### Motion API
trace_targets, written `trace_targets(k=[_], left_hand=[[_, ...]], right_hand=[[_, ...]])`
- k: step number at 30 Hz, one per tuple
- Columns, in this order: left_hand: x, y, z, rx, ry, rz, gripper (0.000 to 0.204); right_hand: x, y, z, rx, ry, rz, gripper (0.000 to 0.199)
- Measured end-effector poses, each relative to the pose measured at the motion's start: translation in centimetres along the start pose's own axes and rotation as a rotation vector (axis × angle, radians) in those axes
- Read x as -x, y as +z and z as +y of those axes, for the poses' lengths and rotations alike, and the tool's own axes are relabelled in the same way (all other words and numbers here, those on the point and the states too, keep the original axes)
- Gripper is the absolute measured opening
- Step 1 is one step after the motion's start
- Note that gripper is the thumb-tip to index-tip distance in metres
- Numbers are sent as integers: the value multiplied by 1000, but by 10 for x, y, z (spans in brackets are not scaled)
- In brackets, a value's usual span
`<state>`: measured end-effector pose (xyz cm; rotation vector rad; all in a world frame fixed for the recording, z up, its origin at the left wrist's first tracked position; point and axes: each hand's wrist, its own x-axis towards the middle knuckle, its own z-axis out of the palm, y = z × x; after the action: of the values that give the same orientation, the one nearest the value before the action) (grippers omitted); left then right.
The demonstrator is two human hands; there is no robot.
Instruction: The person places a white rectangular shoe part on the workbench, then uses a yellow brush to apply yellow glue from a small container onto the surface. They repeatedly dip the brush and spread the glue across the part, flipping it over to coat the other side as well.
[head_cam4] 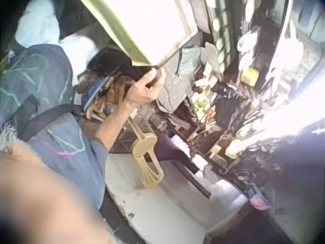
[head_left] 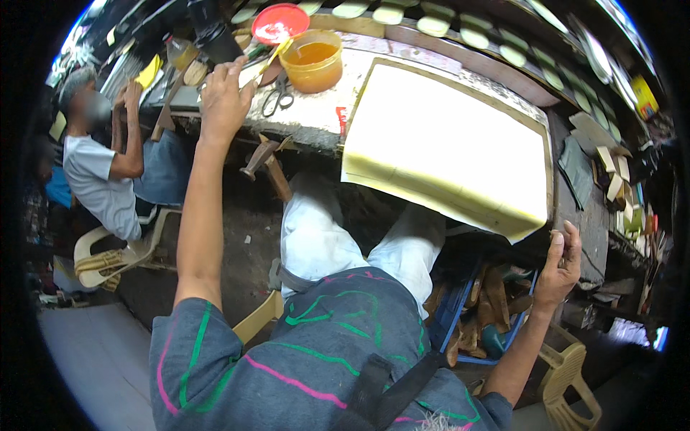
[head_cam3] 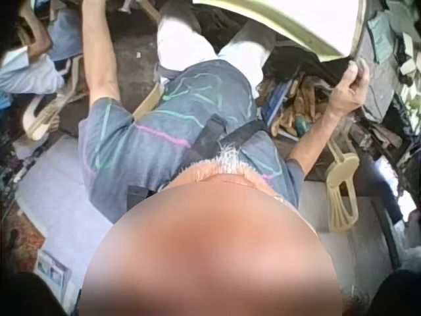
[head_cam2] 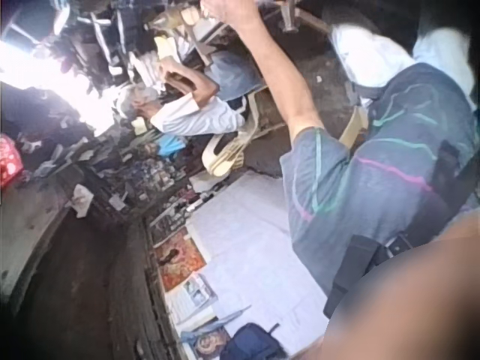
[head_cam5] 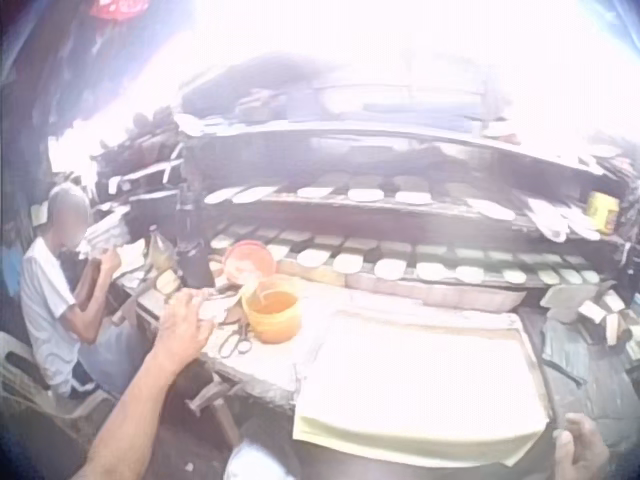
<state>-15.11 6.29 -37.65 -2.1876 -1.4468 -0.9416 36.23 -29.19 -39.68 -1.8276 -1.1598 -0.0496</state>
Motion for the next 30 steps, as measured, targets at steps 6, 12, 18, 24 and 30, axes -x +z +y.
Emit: trace_targets(k=[6, 12, 18, 24, 30], left_hand=[[113, -68, 138, 742, -375, -596, 30], [185, 0, 166, 1579, -1047, -914, 70], [168, 15, 175, 1629, -1178, -959, 32], [97, -37, 173, 1331, -681, -838, 26], [-36, -76, 187, 1379, -227, -851, 35]], right_hand=[[-71, 69, -63, 11, -286, -276, 29], [-174, 203, -107, -227, -238, -695, 41], [-224, 302, -127, -247, -100, -1024, 52], [-233, 313, -135, -240, -26, -1228, 63], [-261, 291, -128, -172, 65, -1362, 101]])
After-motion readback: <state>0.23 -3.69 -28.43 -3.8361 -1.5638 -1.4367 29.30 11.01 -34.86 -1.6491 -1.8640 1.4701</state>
